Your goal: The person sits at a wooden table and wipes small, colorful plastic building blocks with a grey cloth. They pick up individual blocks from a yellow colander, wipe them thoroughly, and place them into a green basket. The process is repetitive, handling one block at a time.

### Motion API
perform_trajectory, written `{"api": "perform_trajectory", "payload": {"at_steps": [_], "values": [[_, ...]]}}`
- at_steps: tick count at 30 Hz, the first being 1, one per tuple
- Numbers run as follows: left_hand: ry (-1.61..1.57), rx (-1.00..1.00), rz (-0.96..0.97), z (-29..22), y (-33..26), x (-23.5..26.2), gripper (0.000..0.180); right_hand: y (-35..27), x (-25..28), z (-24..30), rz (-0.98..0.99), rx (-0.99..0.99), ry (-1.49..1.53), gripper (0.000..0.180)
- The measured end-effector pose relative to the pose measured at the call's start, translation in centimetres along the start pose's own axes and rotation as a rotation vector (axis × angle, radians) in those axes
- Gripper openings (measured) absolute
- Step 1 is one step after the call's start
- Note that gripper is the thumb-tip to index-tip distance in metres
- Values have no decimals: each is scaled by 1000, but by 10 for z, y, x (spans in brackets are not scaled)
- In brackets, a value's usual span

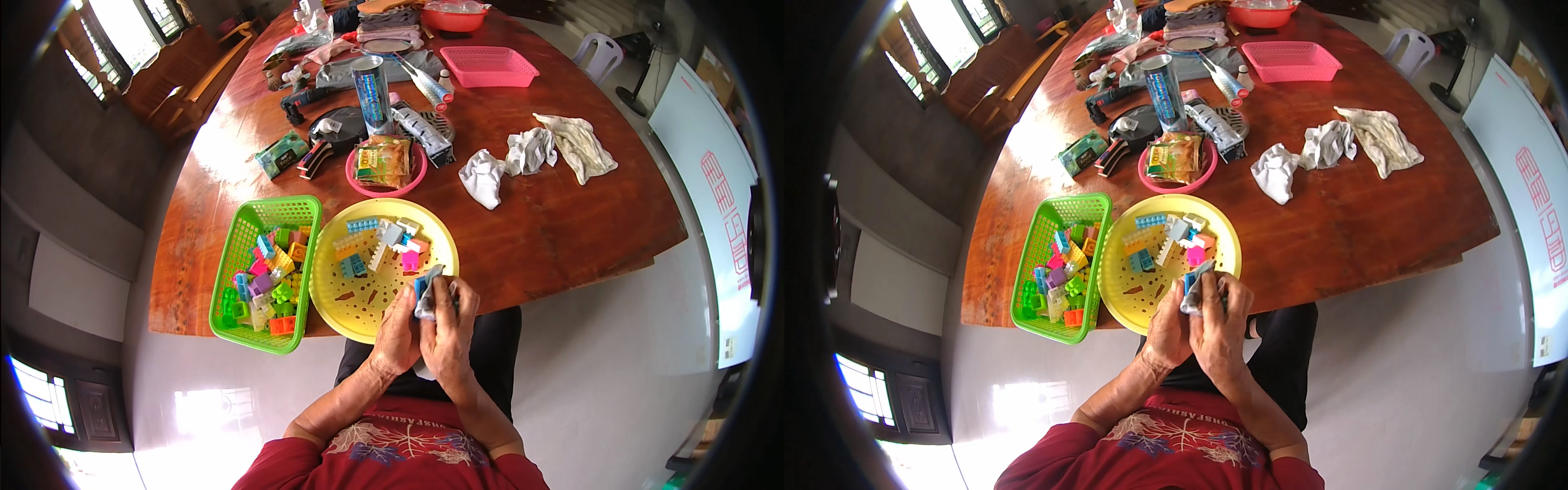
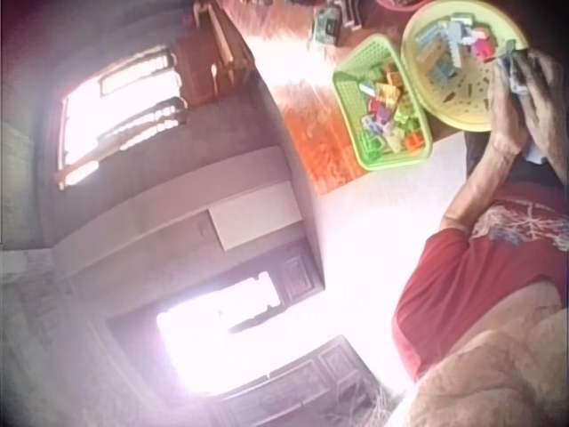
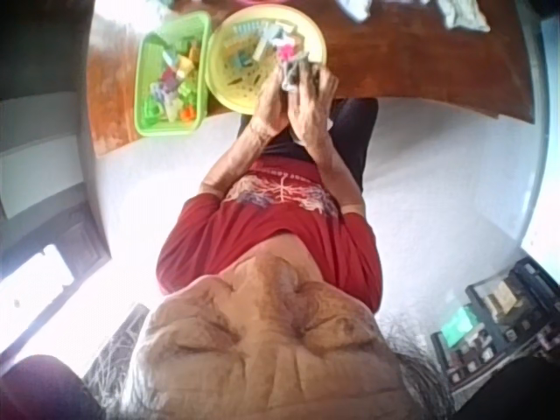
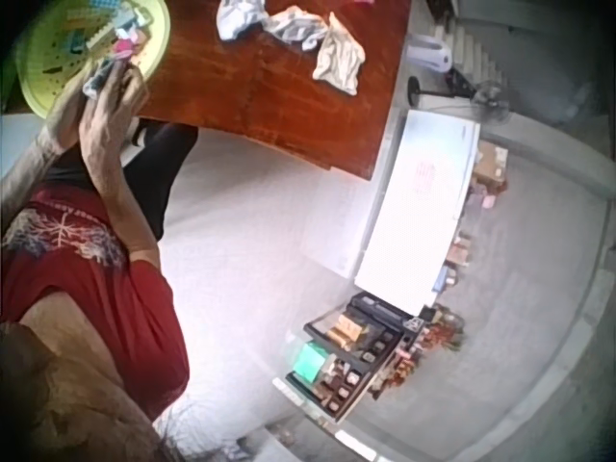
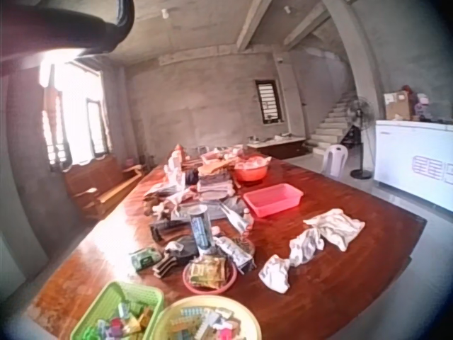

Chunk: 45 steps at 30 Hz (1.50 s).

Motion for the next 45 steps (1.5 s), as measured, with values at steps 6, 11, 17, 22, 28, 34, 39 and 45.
{"api": "perform_trajectory", "payload": {"at_steps": [6,11,17,22,28,34,39,45], "values": [[75,-23,-101,-9,7,14,46,-30,0,3,172,62,47,40],[123,-69,-71,-8,8,22,39,-9,17,-42,22,-474,537,28],[-42,-79,60,-4,10,0,39,8,-7,-18,-14,-141,259,26],[46,-132,-25,-14,10,9,38,-14,-11,-20,65,-217,291,20],[502,-289,-10,-32,8,4,27,-21,-13,-47,198,-465,560,10],[719,-107,155,-46,-2,-17,20,12,5,-57,323,-524,671,5],[334,-171,-22,-33,3,5,17,3,0,-59,-9,-470,523,10],[213,-252,-185,-28,5,18,18,-13,-4,-26,-46,-207,277,11]]}}
Point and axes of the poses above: each hand's wrist, its own y-axis towards the middle knuckle, its own x-axis out of the back of the hand, z = x × y, the point moved 10 cm from there along y, towards the middle knuckle, and after that the axes turned 6 degrees about -z, right-handed, at the moved point
